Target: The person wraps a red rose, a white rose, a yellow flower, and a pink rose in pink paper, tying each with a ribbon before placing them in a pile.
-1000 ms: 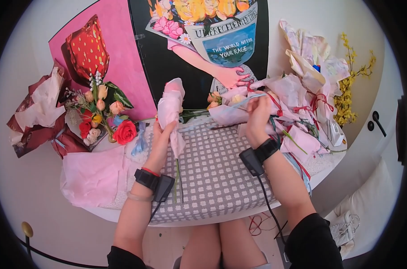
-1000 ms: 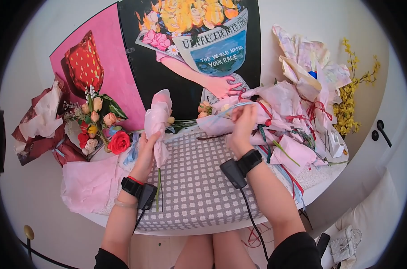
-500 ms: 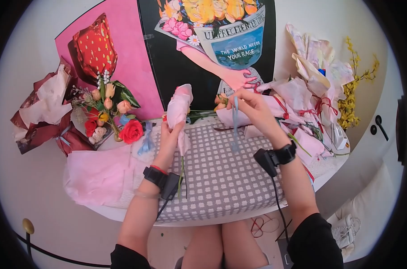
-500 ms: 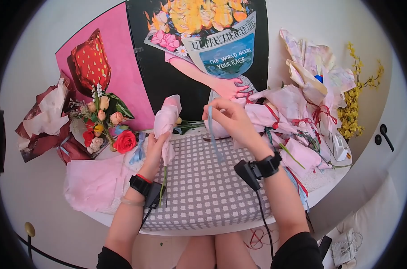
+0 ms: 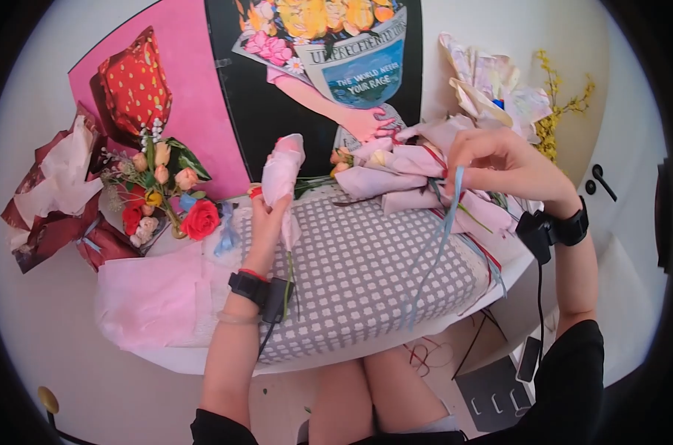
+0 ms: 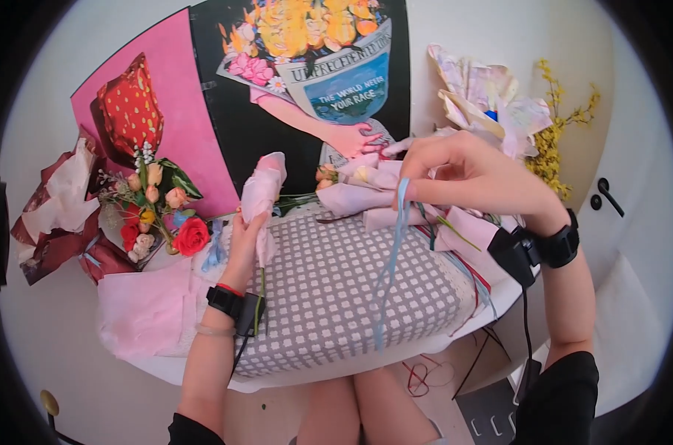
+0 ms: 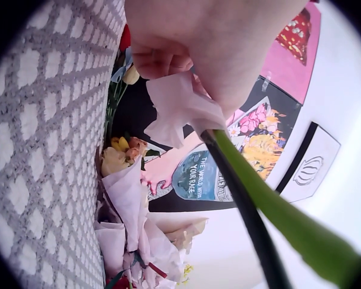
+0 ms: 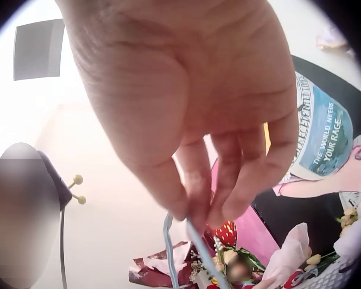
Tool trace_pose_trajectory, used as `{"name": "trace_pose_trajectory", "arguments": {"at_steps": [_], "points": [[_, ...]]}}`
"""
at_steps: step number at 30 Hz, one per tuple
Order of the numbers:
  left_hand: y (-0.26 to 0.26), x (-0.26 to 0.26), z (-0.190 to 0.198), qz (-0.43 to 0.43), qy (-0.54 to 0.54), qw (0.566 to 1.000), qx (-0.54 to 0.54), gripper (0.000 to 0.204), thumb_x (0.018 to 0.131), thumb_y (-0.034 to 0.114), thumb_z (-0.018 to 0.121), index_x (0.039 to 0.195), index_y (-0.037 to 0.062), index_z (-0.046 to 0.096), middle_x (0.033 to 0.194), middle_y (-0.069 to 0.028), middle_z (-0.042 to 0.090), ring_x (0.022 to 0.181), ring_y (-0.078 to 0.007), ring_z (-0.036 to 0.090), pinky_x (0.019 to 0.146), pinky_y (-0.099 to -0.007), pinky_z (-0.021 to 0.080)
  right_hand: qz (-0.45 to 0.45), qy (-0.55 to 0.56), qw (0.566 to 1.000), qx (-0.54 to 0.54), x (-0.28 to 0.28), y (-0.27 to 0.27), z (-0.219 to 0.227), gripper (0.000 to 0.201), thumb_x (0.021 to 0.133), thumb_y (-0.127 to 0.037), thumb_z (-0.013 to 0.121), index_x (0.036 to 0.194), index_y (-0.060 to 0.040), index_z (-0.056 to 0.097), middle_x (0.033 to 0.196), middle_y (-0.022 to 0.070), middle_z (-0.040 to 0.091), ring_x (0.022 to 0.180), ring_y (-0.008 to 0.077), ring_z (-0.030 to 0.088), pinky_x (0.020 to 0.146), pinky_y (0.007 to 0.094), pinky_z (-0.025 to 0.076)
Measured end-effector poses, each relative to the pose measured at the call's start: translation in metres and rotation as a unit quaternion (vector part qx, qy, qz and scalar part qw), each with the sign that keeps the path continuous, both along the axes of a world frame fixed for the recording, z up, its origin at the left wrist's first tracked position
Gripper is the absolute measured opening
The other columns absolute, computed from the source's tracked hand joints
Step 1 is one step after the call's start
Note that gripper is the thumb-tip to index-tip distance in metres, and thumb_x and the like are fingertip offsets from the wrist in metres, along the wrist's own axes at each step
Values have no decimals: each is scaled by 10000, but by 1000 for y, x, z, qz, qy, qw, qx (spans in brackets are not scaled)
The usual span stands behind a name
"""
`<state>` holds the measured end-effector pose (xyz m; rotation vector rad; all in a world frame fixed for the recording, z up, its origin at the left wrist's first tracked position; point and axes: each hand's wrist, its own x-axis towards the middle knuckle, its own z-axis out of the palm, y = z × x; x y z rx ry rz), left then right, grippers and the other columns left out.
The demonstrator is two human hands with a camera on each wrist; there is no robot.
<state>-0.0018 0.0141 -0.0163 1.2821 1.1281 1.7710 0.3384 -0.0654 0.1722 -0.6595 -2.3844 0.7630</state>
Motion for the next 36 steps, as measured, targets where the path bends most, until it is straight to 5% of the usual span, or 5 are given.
{"name": "trace_pose_trajectory", "arguments": {"at_steps": [11,19,22,29,36], "points": [[-1,-7,0,-1,10,999,-31,500,798,304,623,1130,6,396,997,-97,541,869,-145,521,759,-263,408,-34,-95,992,-76,61,-4,16,215,889,-210,522,803,-23,587,653,-34,531,585,11,463,519,181,363],[1,-9,-3,-8,28,999,-43,529,788,337,622,1126,0,395,965,-91,541,844,-133,522,729,-253,411,-182,-432,883,2,52,47,-52,241,843,-237,550,765,-14,598,580,36,572,537,108,550,514,263,429],[-5,-5,2,2,55,998,-31,514,795,331,616,1122,1,396,976,-91,541,842,-127,518,724,-252,409,-311,-326,885,119,39,76,-90,264,824,-237,549,685,-23,614,592,59,618,546,148,610,534,305,472],[1,-7,-1,-6,34,999,-17,482,799,298,623,1108,2,399,976,-86,550,835,-118,522,726,-240,406,-326,-50,943,33,12,132,-142,217,803,-163,570,693,16,623,533,98,603,480,180,610,522,291,492],[-1,-3,1,-12,25,1000,-5,458,806,269,623,1105,5,398,998,-81,543,863,-114,513,750,-240,401,-258,-43,962,82,-7,147,-148,235,785,-195,606,735,33,633,621,108,638,562,180,634,568,289,499]]}}
